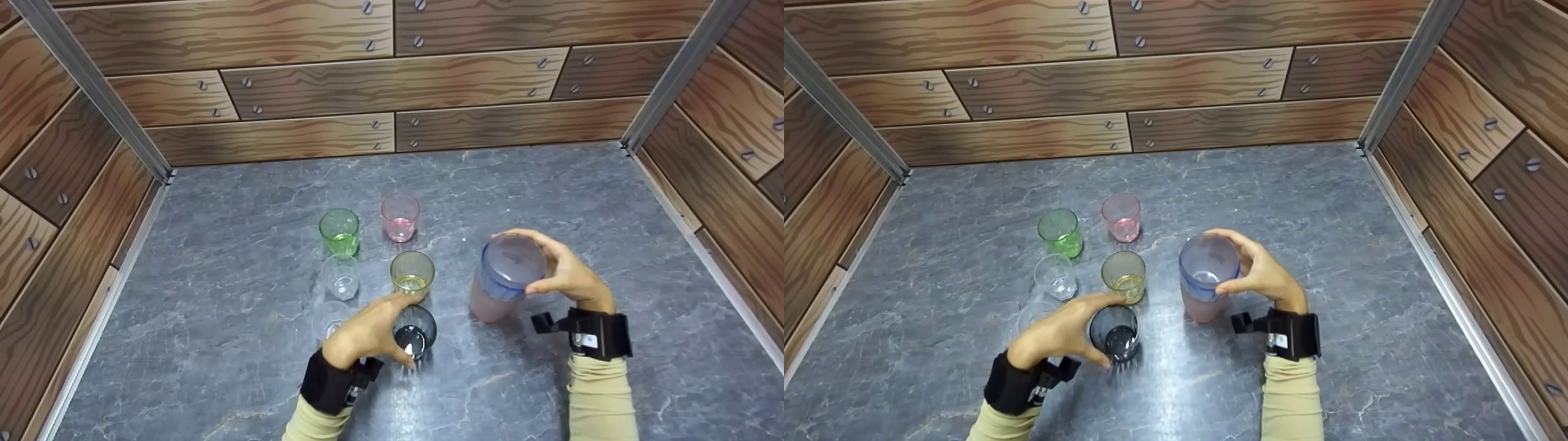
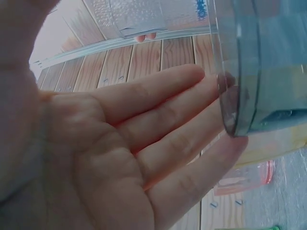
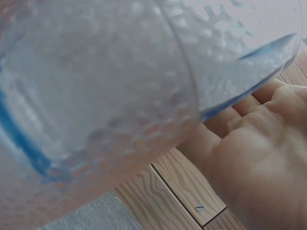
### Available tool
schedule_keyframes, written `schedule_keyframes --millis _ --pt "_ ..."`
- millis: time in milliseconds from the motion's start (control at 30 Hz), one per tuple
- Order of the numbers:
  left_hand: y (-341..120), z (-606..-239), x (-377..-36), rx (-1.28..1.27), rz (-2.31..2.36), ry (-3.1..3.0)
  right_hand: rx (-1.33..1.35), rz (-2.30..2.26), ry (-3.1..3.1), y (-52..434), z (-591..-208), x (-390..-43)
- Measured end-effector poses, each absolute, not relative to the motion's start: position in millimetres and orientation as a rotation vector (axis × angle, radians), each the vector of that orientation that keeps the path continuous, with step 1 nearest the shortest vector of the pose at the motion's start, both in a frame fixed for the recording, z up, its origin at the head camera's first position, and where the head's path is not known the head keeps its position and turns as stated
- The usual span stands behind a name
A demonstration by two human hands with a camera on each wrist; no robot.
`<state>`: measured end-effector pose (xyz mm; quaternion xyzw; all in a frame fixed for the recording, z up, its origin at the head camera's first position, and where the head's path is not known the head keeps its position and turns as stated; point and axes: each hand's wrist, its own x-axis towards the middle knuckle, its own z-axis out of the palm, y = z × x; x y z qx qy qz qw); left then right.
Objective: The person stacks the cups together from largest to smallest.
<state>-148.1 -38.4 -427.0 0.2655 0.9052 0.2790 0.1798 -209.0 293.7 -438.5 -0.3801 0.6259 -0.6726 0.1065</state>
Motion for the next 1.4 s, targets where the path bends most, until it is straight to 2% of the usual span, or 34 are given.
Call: schedule_keyframes --millis 467,1400 --pt "-32.5 -433.6 -147.1 0.657 0.747 2.546 -1.123 -1.977 1.847 293.5 -438.8 -208.7" --pt "-25.7 -438.7 -148.8 0.75 0.786 2.57 -1.135 -1.969 1.862 294.0 -438.2 -207.3"
